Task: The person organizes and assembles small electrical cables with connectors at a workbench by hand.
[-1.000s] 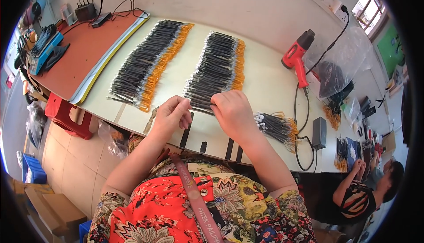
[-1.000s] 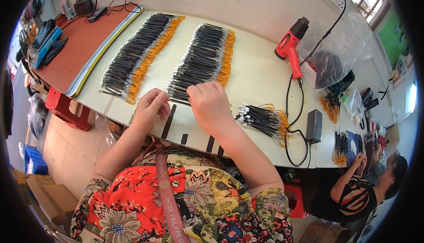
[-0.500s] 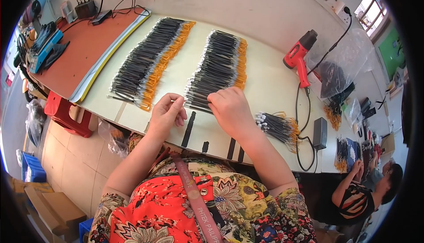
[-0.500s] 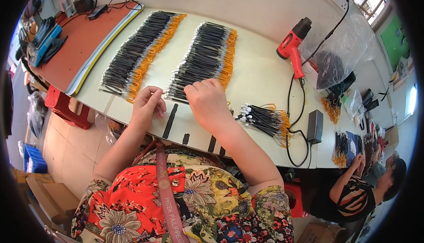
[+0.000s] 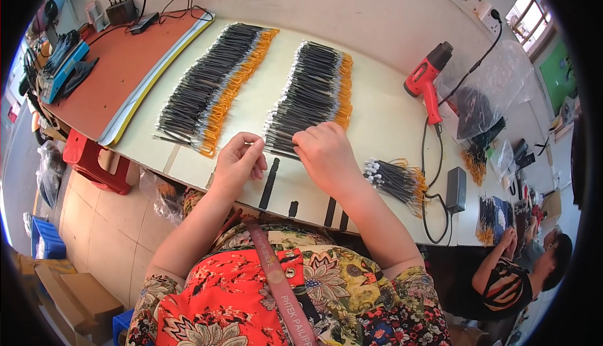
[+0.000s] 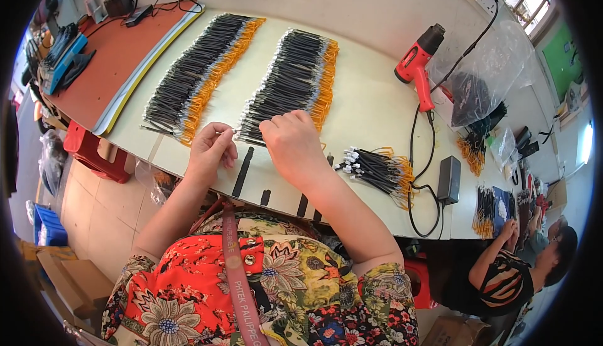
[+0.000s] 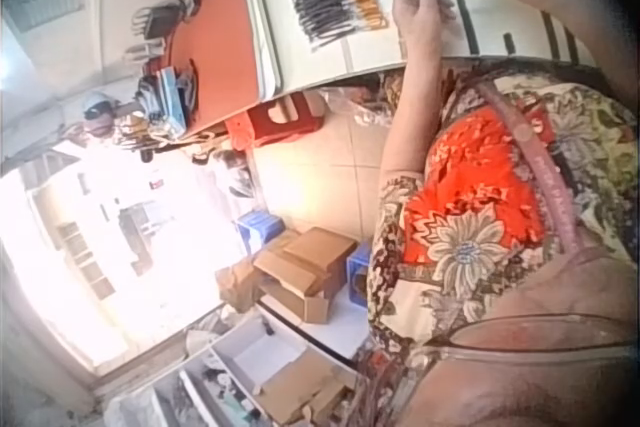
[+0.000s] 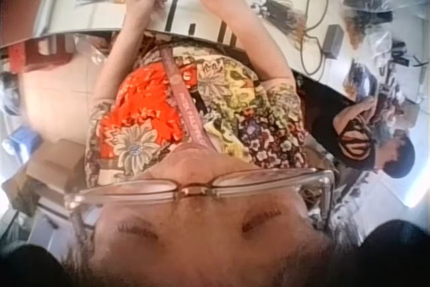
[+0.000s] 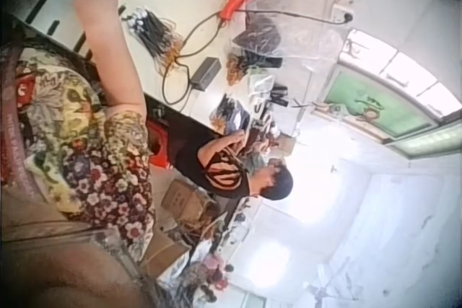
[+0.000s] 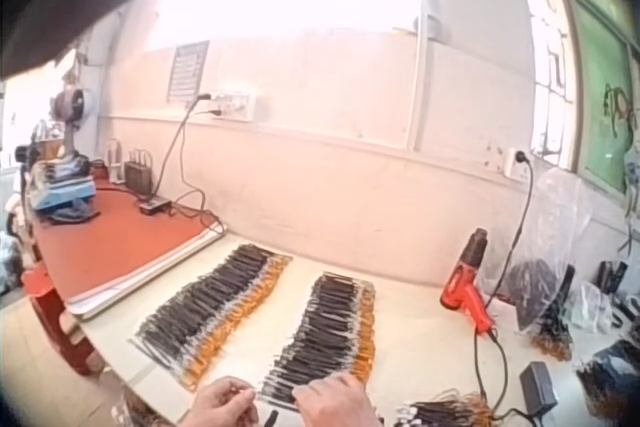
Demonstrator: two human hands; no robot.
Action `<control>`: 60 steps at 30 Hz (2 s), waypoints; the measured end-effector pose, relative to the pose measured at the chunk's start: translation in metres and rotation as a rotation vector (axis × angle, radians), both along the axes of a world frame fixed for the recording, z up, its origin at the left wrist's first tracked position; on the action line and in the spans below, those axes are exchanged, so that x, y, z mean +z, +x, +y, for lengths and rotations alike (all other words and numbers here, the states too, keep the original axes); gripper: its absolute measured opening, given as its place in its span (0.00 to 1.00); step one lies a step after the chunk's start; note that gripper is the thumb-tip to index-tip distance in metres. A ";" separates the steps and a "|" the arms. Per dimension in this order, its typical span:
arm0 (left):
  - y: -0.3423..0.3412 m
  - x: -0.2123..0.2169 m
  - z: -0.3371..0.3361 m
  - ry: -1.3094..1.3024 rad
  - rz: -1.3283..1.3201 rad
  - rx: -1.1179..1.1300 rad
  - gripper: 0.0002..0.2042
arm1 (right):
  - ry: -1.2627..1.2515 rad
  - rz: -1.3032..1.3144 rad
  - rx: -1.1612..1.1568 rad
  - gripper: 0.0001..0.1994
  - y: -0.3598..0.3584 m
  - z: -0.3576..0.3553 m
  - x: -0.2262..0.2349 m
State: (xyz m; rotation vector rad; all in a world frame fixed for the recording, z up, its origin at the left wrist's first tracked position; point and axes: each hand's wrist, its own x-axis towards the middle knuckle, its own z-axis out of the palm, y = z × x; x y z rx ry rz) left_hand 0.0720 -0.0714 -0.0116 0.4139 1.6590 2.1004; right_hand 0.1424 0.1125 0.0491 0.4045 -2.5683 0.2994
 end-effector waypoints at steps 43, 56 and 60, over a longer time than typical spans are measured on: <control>0.006 0.007 0.004 -0.022 0.060 0.079 0.12 | 0.043 -0.606 -0.501 0.07 0.079 0.163 -0.014; 0.011 0.014 0.004 0.013 0.092 0.037 0.11 | 0.086 -0.518 -0.342 0.05 0.084 0.172 -0.015; 0.012 0.013 0.004 0.013 0.091 0.032 0.11 | -0.143 -0.415 -0.528 0.05 0.084 0.166 -0.005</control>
